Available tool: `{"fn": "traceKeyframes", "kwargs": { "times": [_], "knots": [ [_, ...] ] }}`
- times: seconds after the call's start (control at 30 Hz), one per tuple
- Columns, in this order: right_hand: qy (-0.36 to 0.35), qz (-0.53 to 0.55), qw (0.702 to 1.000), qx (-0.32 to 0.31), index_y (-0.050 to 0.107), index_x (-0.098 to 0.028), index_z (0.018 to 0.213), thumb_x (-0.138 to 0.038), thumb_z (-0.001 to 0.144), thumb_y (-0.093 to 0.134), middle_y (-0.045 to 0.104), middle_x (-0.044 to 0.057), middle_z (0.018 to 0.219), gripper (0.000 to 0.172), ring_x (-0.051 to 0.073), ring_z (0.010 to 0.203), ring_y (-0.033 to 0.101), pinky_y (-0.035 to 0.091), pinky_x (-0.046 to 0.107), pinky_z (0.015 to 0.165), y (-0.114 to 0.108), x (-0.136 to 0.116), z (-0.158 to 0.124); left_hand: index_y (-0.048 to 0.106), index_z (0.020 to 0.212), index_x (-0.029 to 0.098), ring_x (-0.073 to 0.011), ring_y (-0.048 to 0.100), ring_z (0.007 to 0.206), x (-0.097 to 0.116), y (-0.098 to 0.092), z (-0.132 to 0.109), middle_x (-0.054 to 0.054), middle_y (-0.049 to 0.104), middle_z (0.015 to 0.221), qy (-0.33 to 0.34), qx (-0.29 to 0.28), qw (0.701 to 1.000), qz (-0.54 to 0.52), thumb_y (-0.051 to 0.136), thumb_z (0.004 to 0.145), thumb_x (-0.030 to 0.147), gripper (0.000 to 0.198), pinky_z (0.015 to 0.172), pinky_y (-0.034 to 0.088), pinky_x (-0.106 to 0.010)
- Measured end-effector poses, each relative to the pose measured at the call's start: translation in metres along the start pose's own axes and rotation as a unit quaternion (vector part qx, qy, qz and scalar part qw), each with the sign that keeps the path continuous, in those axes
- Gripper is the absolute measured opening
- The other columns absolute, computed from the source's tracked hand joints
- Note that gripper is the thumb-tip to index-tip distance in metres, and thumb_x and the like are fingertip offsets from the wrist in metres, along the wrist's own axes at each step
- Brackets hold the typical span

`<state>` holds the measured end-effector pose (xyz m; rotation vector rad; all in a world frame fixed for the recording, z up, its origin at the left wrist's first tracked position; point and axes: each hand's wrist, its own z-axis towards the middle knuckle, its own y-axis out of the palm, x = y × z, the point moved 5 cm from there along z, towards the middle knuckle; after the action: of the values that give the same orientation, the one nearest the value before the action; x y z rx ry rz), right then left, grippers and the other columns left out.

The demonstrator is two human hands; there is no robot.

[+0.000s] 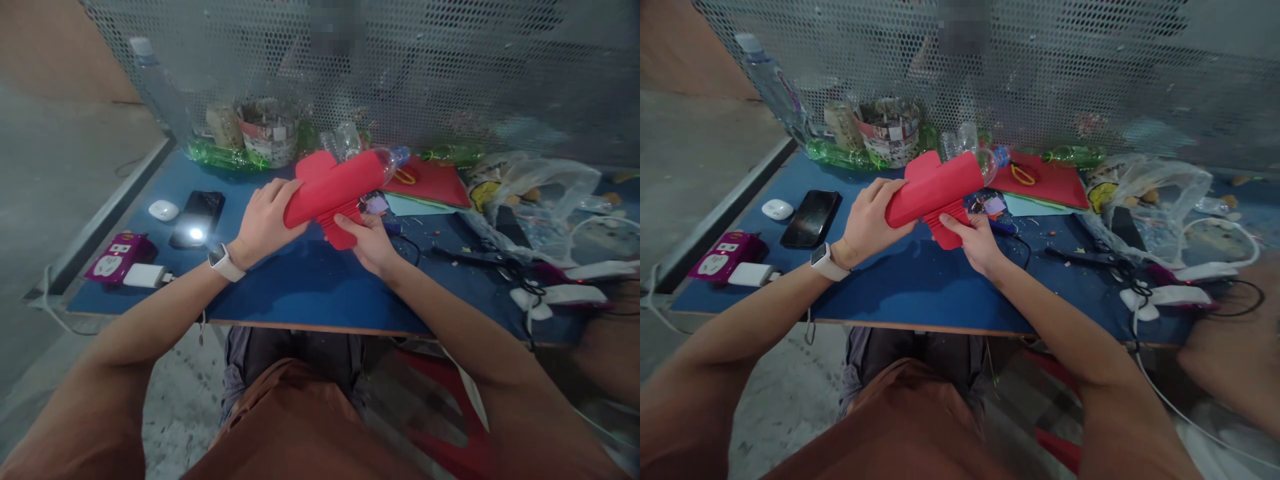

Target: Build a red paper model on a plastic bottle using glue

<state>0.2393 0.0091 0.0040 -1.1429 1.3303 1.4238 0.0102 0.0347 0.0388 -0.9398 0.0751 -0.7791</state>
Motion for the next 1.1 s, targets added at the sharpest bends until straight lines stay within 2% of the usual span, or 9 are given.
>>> {"fn": "traceKeyframes", "kwargs": {
  "times": [0.37,0.5,0.57,0.67,0.83,0.9,0.97,1.03,1.1],
  "knots": [
    [-0.016,-0.010,1.000,-0.005,0.092,-0.026,0.101,-0.080,0.072,0.110,0.094,0.008,0.103,0.064,0.029,0.086,0.089,0.077,0.047,0.084,-0.002,0.006,0.001,0.062,0.167,0.024,-0.0437,0.073,0.142,0.000,-0.001,-0.003,-0.020,0.073,0.158,0.039,0.010,0.999,-0.028,0.084,0.095,0.035,0.077,0.118,0.060,-0.058],
    [-0.035,-0.035,0.999,0.001,0.092,-0.027,0.097,-0.084,0.073,0.107,0.094,0.007,0.101,0.064,0.030,0.084,0.089,0.077,0.049,0.085,-0.005,0.003,0.003,0.062,0.165,0.023,-0.0421,0.071,0.148,0.000,-0.003,-0.001,-0.020,0.072,0.160,0.049,0.018,0.987,-0.151,0.084,0.101,0.061,0.078,0.123,0.061,-0.058],
    [-0.054,-0.061,0.997,0.005,0.092,-0.027,0.093,-0.085,0.076,0.105,0.093,0.008,0.094,0.062,0.030,0.081,0.087,0.077,0.050,0.084,-0.009,0.000,0.003,0.065,0.159,0.022,-0.0385,0.074,0.141,-0.004,-0.002,0.001,-0.019,0.075,0.154,0.021,0.028,0.969,-0.244,0.079,0.104,0.074,0.077,0.121,0.062,-0.054],
    [-0.090,-0.104,0.991,0.000,0.092,-0.026,0.088,-0.084,0.083,0.102,0.091,0.008,0.089,0.058,0.029,0.079,0.085,0.075,0.048,0.080,-0.016,-0.007,0.004,0.071,0.143,0.023,-0.0292,0.078,0.120,-0.016,0.005,0.004,-0.014,0.079,0.136,-0.073,0.035,0.918,-0.388,0.080,0.103,0.080,0.070,0.105,0.066,-0.044],
    [-0.115,-0.159,0.981,-0.009,0.094,-0.025,0.090,-0.084,0.082,0.101,0.090,0.007,0.087,0.060,0.028,0.077,0.082,0.072,0.044,0.075,-0.028,-0.012,0.008,0.079,0.116,0.022,-0.0216,0.076,0.100,-0.020,0.019,0.003,-0.009,0.081,0.116,-0.222,-0.038,0.811,-0.540,0.093,0.095,0.075,0.059,0.086,0.064,-0.033],
    [-0.111,-0.175,0.978,-0.016,0.093,-0.025,0.089,-0.086,0.079,0.102,0.088,0.006,0.083,0.063,0.026,0.073,0.079,0.069,0.042,0.071,-0.030,-0.013,0.009,0.082,0.114,0.020,-0.0227,0.079,0.099,-0.015,0.020,0.002,-0.009,0.084,0.114,-0.245,-0.082,0.775,-0.576,0.096,0.092,0.075,0.061,0.085,0.066,-0.034],
    [-0.104,-0.180,0.978,-0.022,0.092,-0.025,0.086,-0.086,0.077,0.103,0.085,0.005,0.078,0.063,0.024,0.069,0.075,0.065,0.040,0.067,-0.030,-0.015,0.009,0.085,0.112,0.018,-0.0260,0.083,0.101,-0.009,0.020,0.002,-0.011,0.088,0.115,-0.245,-0.124,0.756,-0.595,0.101,0.088,0.075,0.064,0.087,0.069,-0.037],
    [-0.094,-0.182,0.978,-0.028,0.091,-0.025,0.083,-0.085,0.077,0.104,0.083,0.003,0.076,0.061,0.023,0.066,0.072,0.062,0.039,0.065,-0.029,-0.016,0.008,0.088,0.116,0.019,-0.0313,0.087,0.110,-0.004,0.017,0.003,-0.013,0.090,0.123,-0.225,-0.143,0.751,-0.604,0.105,0.084,0.072,0.064,0.095,0.073,-0.042],
    [-0.083,-0.186,0.979,-0.030,0.090,-0.026,0.080,-0.085,0.076,0.104,0.080,0.002,0.073,0.060,0.022,0.064,0.069,0.060,0.039,0.063,-0.028,-0.016,0.007,0.089,0.124,0.022,-0.0363,0.088,0.124,-0.002,0.015,0.004,-0.013,0.091,0.134,-0.199,-0.129,0.756,-0.610,0.109,0.081,0.069,0.066,0.106,0.075,-0.050]
  ]
}}
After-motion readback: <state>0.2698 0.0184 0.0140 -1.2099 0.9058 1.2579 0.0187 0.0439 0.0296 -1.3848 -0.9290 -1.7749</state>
